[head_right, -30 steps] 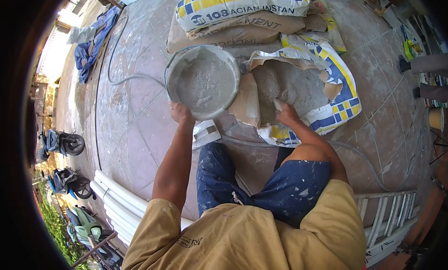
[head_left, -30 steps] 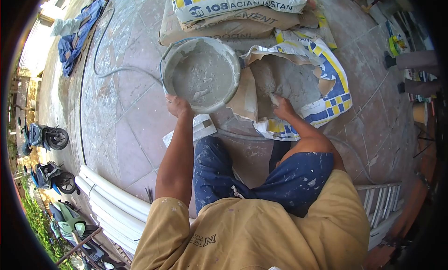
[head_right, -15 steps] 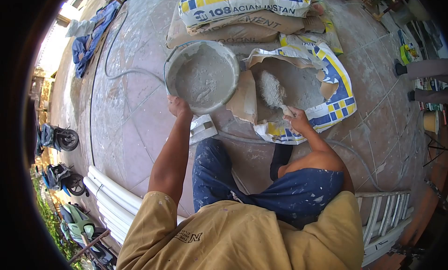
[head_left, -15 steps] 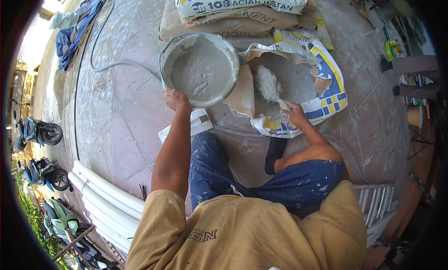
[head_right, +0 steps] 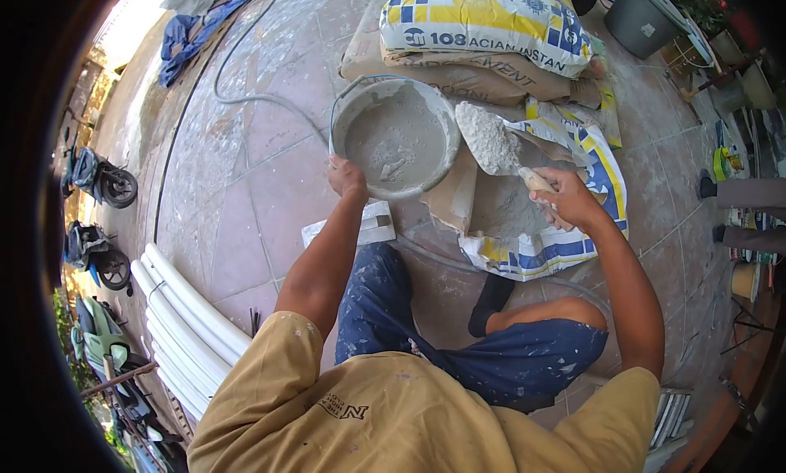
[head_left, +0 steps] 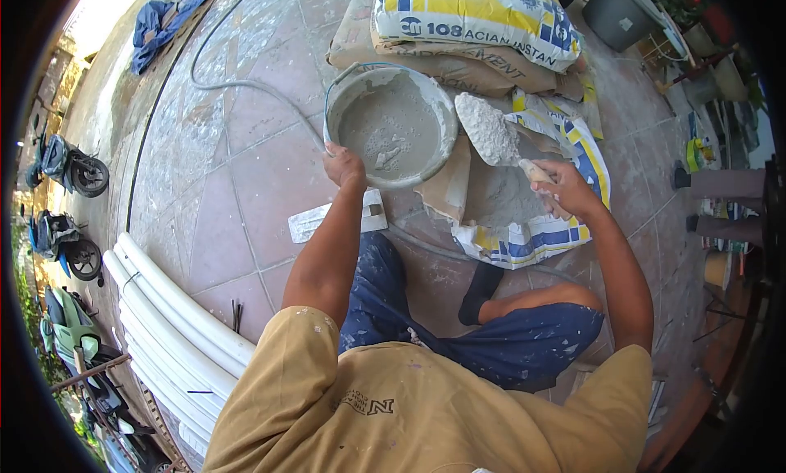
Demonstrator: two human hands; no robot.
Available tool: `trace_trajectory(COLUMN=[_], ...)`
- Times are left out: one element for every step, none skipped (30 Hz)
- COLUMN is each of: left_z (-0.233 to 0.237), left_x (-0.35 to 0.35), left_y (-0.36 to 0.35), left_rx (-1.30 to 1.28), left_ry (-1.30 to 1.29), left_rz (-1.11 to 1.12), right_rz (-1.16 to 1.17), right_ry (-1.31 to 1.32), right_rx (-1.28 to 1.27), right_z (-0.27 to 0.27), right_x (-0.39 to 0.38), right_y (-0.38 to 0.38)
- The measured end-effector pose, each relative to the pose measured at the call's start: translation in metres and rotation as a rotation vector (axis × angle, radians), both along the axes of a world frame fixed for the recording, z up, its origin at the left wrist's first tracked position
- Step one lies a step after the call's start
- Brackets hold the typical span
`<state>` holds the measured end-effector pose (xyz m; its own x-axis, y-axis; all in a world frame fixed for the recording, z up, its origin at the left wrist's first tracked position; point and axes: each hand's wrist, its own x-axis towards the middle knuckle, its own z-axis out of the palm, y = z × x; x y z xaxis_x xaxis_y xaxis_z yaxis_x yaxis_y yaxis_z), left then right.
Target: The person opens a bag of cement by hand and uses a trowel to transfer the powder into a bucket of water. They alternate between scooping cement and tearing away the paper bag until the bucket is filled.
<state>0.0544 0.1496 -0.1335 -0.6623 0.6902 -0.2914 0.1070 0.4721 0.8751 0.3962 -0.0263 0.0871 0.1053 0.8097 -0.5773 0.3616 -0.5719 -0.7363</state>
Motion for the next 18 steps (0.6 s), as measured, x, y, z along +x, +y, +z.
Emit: trace_trajectory(left_z=[0.000, 0.001, 0.001, 0.000, -0.003, -0.004, -0.002, 0.002, 0.003, 0.004, 0.005, 0.003, 0.000, -0.003, -0.005, -0.006, -0.007, -0.005], left_x=[-0.001, -0.002, -0.002, -0.002, -0.003, -0.003, -0.004, -0.003, -0.002, -0.001, 0.000, -0.001, -0.002, -0.003, -0.005, -0.005, -0.004, -0.003], left_y=[0.001, 0.000, 0.000, 0.000, 0.000, 0.001, 0.001, 0.000, -0.002, -0.002, -0.001, -0.001, 0.000, 0.001, 0.000, -0.002, -0.002, 0.000], left_rx=[-0.007, -0.015, -0.024, -0.023, -0.021, -0.018, -0.011, -0.008, -0.007, -0.003, 0.000, 0.002, 0.001, 0.000, -0.002, 0.004, 0.015, 0.030], left_ry=[-0.001, -0.001, -0.001, 0.002, 0.005, 0.008, 0.001, -0.005, -0.012, -0.014, -0.015, -0.017, -0.018, -0.019, -0.018, -0.013, -0.008, -0.003], left_rz=[-0.008, -0.016, -0.025, -0.025, -0.022, -0.019, -0.020, -0.022, -0.025, -0.019, -0.014, -0.009, -0.022, -0.036, -0.053, -0.043, -0.036, -0.031], right_rz=[0.029, 0.058, 0.106, 0.154, 0.174, 0.195, 0.236, 0.277, 0.317, 0.339, 0.359, 0.380, 0.392, 0.405, 0.414, 0.419, 0.415, 0.439], right_ry=[0.034, 0.068, 0.081, 0.095, 0.054, 0.012, -0.062, -0.136, -0.210, -0.265, -0.318, -0.372, -0.409, -0.445, -0.479, -0.512, -0.578, -0.620], right_rx=[-0.006, -0.013, -0.031, -0.048, -0.069, -0.088, -0.067, -0.048, -0.030, -0.003, 0.024, 0.049, 0.101, 0.154, 0.207, 0.261, 0.338, 0.349], right_z=[0.000, 0.000, -0.006, -0.014, -0.021, -0.029, -0.042, -0.057, -0.062, -0.066, -0.070, -0.073, -0.076, -0.078, -0.082, -0.085, -0.095, -0.094], right_x=[-0.010, -0.021, -0.030, -0.040, -0.053, -0.067, -0.079, -0.090, -0.100, -0.106, -0.112, -0.116, -0.117, -0.116, -0.115, -0.115, -0.116, -0.115], right_y=[0.016, 0.033, 0.050, 0.068, 0.085, 0.100, 0.114, 0.125, 0.133, 0.138, 0.143, 0.146, 0.148, 0.151, 0.152, 0.151, 0.151, 0.152])
